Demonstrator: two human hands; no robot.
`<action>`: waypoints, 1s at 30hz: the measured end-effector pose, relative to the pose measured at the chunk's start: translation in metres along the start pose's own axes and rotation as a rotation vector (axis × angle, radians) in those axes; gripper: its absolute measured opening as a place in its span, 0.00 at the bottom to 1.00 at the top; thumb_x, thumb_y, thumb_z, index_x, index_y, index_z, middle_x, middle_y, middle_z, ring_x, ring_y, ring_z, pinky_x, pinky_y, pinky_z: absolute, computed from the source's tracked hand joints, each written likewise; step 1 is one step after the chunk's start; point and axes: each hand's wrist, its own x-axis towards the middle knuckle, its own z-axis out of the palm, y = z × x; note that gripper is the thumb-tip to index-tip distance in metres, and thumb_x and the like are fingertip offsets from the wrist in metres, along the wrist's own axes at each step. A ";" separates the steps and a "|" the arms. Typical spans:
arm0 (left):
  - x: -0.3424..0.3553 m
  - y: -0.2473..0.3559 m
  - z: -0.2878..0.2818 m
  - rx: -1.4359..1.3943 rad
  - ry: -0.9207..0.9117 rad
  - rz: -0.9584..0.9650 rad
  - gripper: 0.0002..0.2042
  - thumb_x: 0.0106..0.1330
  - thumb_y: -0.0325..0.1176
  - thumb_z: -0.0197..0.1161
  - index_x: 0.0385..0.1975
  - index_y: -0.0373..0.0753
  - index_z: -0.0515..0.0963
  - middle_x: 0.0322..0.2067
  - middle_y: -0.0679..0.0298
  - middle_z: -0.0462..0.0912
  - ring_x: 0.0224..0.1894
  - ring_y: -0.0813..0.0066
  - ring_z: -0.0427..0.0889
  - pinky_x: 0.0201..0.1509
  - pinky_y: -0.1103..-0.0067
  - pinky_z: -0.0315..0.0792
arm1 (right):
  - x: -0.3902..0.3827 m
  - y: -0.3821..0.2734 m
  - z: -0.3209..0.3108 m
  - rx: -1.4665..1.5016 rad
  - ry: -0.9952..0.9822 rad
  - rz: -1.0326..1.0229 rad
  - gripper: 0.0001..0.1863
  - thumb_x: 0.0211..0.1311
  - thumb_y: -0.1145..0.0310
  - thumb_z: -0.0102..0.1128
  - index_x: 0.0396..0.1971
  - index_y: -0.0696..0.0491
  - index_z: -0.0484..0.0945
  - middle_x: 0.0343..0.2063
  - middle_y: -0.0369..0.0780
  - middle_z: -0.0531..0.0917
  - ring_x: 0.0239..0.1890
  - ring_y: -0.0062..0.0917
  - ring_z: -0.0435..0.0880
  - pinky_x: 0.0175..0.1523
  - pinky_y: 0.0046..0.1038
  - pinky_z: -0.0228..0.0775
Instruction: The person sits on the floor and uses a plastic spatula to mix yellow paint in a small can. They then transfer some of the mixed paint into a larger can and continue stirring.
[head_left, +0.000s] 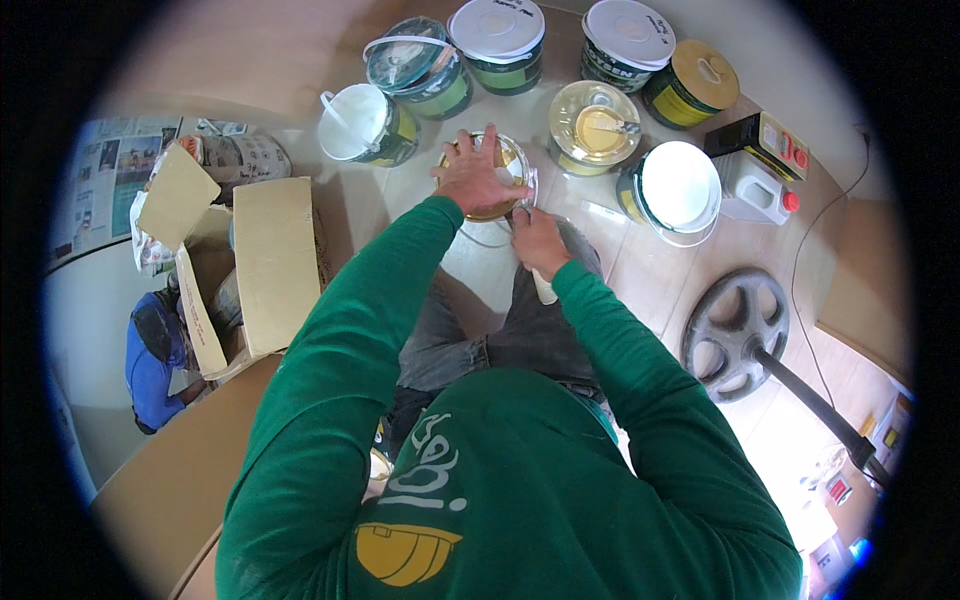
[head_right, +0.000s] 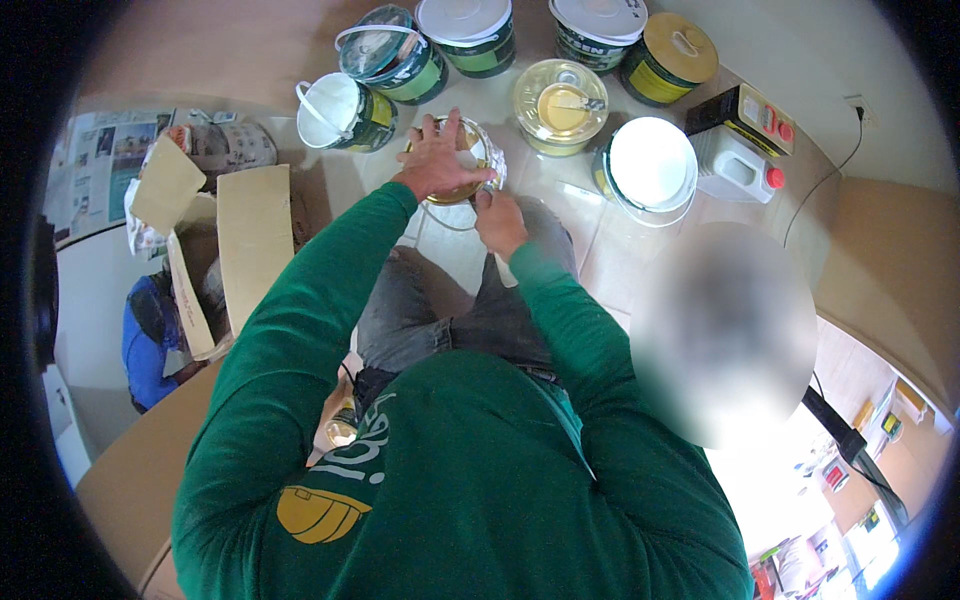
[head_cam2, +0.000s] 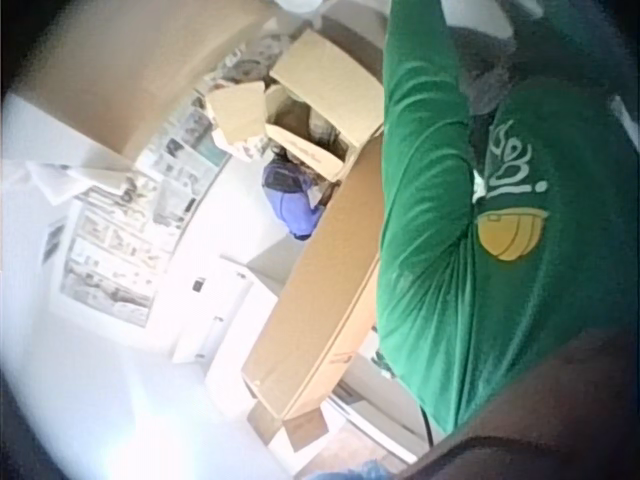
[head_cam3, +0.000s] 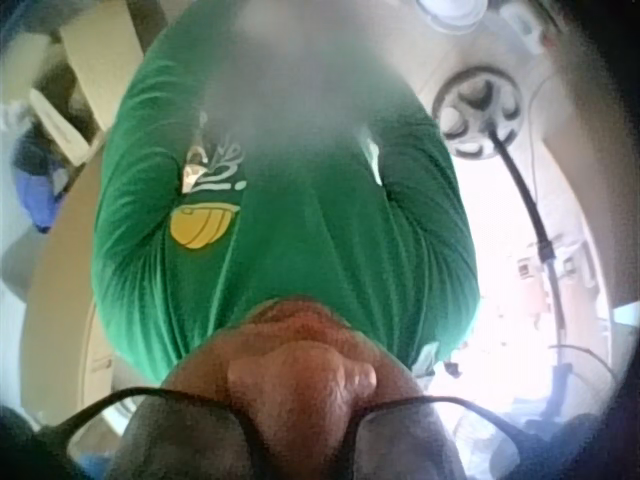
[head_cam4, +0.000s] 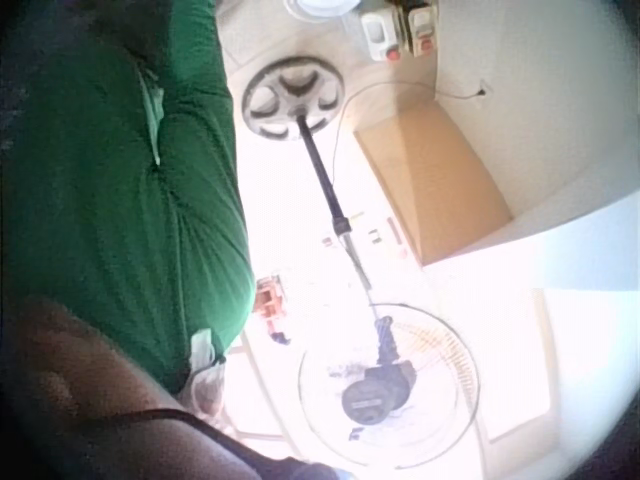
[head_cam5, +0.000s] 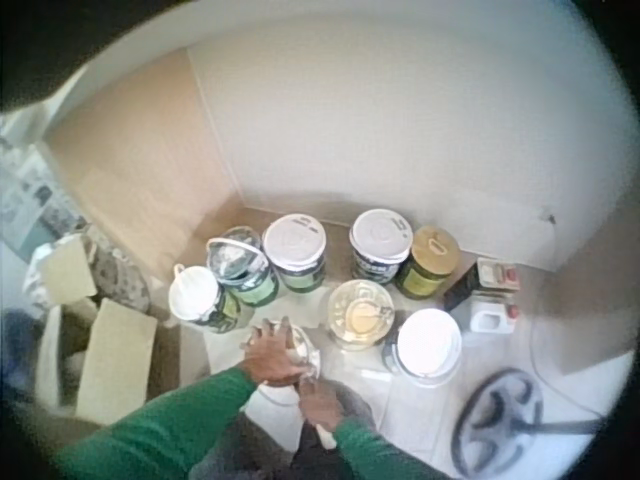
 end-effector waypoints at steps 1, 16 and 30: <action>-0.001 -0.001 0.000 0.002 -0.001 -0.003 0.72 0.45 0.76 0.80 0.88 0.49 0.47 0.81 0.38 0.52 0.80 0.22 0.54 0.69 0.22 0.62 | -0.007 -0.002 -0.008 0.115 -0.082 0.018 0.24 0.87 0.51 0.49 0.53 0.61 0.78 0.31 0.54 0.85 0.29 0.45 0.86 0.35 0.49 0.77; 0.018 -0.005 0.013 -0.134 0.119 -0.213 0.72 0.48 0.80 0.76 0.88 0.45 0.48 0.82 0.35 0.52 0.81 0.21 0.55 0.72 0.29 0.64 | 0.004 -0.046 -0.039 -0.558 0.159 -0.226 0.25 0.84 0.51 0.53 0.55 0.60 0.84 0.44 0.59 0.89 0.52 0.57 0.89 0.60 0.55 0.80; 0.020 0.002 0.001 -0.148 0.121 -0.233 0.69 0.51 0.77 0.74 0.88 0.43 0.48 0.80 0.34 0.53 0.79 0.18 0.56 0.68 0.26 0.66 | 0.053 0.005 -0.054 0.035 -0.059 -0.316 0.27 0.84 0.46 0.58 0.43 0.61 0.79 0.30 0.52 0.83 0.34 0.42 0.90 0.43 0.40 0.80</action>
